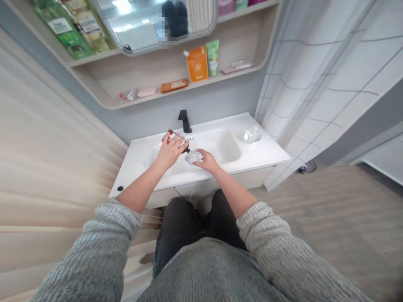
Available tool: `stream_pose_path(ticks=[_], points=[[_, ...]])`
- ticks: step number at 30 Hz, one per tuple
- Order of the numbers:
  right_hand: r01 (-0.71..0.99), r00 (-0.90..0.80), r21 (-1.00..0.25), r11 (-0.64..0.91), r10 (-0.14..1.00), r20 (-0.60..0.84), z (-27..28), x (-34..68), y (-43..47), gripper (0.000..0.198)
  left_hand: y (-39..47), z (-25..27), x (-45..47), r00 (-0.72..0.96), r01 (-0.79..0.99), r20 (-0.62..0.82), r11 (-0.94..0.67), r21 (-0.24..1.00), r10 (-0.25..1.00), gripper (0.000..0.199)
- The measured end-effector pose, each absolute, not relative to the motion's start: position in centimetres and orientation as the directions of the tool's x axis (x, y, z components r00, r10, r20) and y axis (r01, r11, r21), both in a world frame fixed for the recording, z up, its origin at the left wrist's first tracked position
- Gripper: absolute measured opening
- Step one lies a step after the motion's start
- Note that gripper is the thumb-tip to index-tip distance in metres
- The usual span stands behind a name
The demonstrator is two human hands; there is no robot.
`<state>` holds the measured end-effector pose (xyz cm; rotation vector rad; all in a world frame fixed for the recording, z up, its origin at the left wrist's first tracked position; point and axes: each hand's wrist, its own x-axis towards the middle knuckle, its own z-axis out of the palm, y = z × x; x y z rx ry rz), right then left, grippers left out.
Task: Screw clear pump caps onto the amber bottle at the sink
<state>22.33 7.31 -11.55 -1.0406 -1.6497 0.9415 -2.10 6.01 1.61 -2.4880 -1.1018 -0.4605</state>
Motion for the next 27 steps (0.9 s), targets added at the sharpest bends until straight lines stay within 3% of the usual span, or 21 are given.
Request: stream_pose_path(ticks=[15,27], points=[[0.221,-0.2,-0.914,0.34,0.933,0.299,-11.5,22.3,7.3,0.079,6.1,3.1,-1.7,0.712,0.691,0.37,-0.688,-0.221,0.596,0.047],[0.227,-0.207,-0.914,0.337,0.934,0.293,-11.6,22.3,7.4,0.078,6.2,2.4,-1.9,0.679,0.718,0.407,-0.668,-0.195,0.611,0.05]])
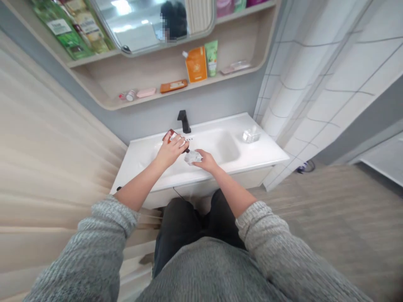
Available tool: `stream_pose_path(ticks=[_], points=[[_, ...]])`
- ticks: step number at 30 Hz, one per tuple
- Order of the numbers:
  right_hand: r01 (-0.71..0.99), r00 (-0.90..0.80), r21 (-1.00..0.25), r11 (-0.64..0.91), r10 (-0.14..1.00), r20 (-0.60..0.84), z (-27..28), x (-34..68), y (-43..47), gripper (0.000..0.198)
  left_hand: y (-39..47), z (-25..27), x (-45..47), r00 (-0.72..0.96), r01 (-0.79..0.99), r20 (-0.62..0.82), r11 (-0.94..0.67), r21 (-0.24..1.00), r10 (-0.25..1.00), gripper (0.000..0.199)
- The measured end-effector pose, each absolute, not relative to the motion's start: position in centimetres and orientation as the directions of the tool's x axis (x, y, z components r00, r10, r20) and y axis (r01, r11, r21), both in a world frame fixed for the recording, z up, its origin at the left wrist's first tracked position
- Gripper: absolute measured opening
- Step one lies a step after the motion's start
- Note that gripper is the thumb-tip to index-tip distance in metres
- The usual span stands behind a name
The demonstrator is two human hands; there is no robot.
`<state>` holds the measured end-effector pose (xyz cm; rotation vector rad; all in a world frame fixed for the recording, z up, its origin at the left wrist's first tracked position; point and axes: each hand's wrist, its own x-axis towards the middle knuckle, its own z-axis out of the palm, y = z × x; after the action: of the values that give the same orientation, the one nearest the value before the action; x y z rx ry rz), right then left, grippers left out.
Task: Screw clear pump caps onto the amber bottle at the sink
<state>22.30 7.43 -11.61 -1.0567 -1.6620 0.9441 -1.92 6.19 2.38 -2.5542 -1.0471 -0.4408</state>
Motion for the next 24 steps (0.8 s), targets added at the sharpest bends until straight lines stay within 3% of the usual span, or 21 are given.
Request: stream_pose_path(ticks=[4,7,10,13,16,20,24], points=[[0.218,-0.224,-0.916,0.336,0.931,0.288,-11.6,22.3,7.3,0.077,5.3,0.9,-2.7,0.545,0.823,0.466,-0.552,-0.137,0.697,0.056],[0.217,-0.235,-0.923,0.316,0.935,0.265,-11.6,22.3,7.3,0.075,4.8,-0.9,-3.7,0.384,0.896,0.517,-0.444,-0.009,0.765,0.057],[0.238,-0.251,-0.918,0.318,0.933,0.258,-11.8,22.5,7.5,0.071,4.9,-3.4,-4.8,0.174,0.895,0.588,-0.376,0.241,0.79,0.066],[0.274,-0.26,-0.904,0.327,0.931,0.258,-12.1,22.6,7.8,0.066,4.9,-6.0,-6.0,-0.119,0.778,0.595,-0.298,0.553,0.795,0.086],[0.268,-0.258,-0.912,0.309,0.936,0.241,-12.5,22.7,7.9,0.066,4.4,-7.7,-8.0,-0.307,0.592,0.544,-0.291,0.752,0.781,0.081],[0.257,-0.268,-0.921,0.293,0.937,0.223,-12.3,23.0,7.7,0.064,2.5,-6.7,-13.2,-0.461,0.468,0.532,-0.315,0.826,0.711,0.065],[0.251,-0.287,-0.92,0.302,0.931,0.227,-12.2,23.3,7.7,0.061,-0.1,-3.4,-20.1,-0.649,0.503,0.45,-0.099,0.859,0.614,0.077]])
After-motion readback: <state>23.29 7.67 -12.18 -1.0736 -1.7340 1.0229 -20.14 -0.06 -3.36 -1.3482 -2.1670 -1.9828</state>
